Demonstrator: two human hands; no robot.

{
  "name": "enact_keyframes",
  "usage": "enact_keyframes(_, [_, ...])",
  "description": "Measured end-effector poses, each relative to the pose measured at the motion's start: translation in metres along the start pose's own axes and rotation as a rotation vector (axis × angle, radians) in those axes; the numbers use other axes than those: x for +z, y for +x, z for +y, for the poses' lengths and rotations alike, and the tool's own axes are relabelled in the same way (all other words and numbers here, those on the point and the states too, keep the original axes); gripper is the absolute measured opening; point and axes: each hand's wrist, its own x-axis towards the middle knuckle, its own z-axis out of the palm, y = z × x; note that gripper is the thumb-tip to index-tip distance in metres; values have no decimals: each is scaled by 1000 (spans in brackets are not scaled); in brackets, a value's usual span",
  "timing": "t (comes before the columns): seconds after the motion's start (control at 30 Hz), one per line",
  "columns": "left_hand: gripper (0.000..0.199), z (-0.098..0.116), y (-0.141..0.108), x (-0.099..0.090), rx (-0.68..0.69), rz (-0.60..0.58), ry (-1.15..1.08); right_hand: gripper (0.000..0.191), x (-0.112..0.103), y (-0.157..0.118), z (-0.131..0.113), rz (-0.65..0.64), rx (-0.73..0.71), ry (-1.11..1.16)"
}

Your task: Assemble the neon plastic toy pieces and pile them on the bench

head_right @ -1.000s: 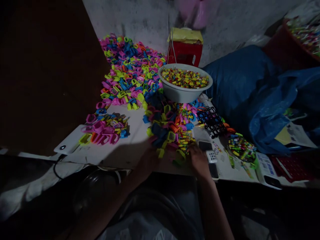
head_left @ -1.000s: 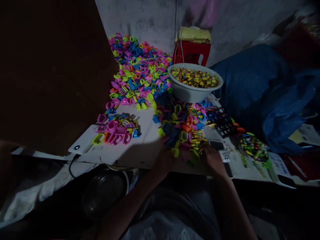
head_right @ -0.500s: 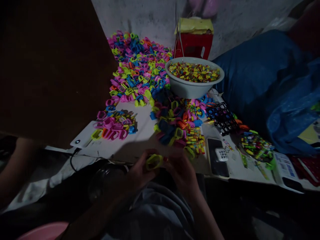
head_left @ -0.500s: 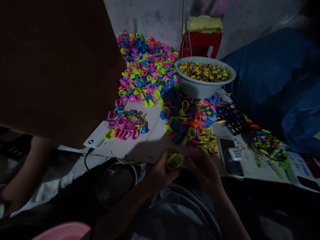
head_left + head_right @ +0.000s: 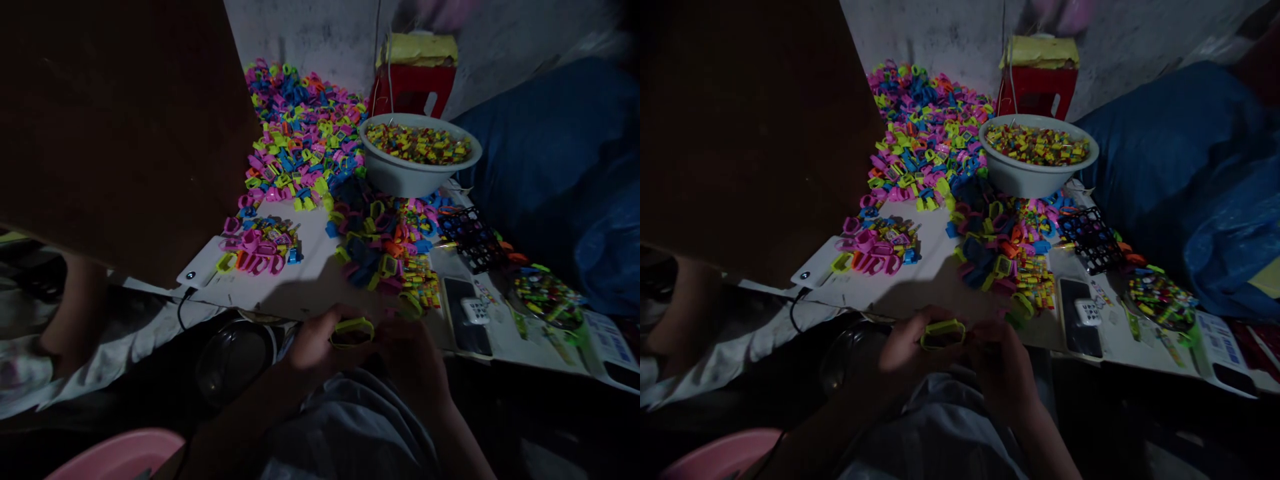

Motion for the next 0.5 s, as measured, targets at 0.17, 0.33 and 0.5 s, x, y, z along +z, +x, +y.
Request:
enact_keyframes(0.17, [36,-8,-1,-2,-41,1,13,8,0,3,-17,-62,-177,-305])
enact_keyframes(0.33, [43,-17,3,2,-134,-1,-95,8,2,9,-21,-116,-413,-706])
enact_keyframes(0.5, [49,-29,10,1,-284,-65,-189,14,4,9,-11,-314,-380,-870])
